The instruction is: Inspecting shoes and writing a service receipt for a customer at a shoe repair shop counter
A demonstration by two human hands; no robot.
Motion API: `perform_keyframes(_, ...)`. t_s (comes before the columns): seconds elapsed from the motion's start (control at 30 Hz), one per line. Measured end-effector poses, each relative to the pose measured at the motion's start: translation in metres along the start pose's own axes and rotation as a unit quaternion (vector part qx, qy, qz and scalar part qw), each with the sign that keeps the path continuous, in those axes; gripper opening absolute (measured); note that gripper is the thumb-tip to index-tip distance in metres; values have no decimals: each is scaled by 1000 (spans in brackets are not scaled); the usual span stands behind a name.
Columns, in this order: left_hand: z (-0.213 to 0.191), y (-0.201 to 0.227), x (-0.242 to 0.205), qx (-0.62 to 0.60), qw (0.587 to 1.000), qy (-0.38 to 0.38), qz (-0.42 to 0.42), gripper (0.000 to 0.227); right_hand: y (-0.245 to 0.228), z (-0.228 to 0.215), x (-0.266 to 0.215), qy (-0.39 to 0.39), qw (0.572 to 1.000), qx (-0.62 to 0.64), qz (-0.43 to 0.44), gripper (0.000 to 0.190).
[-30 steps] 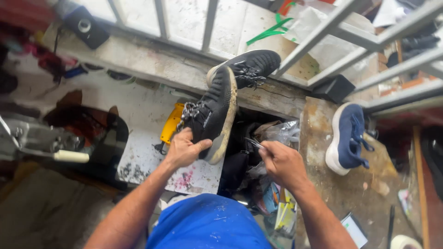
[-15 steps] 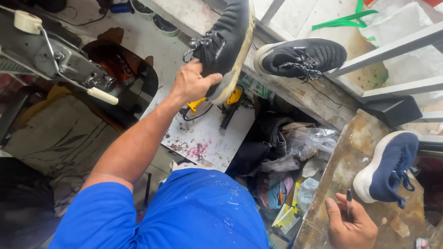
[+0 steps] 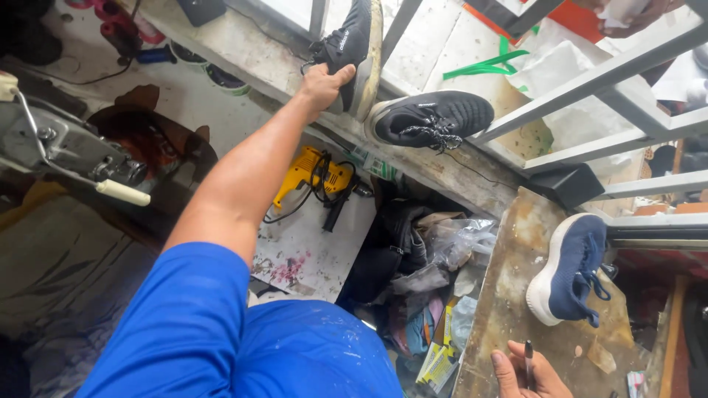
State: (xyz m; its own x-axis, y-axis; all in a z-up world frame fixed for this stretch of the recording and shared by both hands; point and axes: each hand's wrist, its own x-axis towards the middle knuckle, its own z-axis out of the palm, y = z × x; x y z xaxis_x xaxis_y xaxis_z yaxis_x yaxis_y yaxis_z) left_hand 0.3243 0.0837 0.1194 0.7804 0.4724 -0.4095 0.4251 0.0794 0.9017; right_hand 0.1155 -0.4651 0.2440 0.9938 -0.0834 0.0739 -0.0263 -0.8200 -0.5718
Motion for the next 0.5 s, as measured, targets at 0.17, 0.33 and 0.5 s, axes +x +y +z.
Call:
perform_keyframes(0.17, 14, -24, 17, 16, 989, 144, 12, 86, 18, -4, -12, 17, 1000, 19, 12, 23)
perform_keyframes(0.33, -1, -40, 18, 96, 970, 221, 37, 71, 48, -4, -17, 9, 997, 56, 44, 19)
perform_keyframes(0.5, -3, -41, 4, 76, 982, 157, 77, 70, 42, -5, -14, -2, 997, 56, 50, 24)
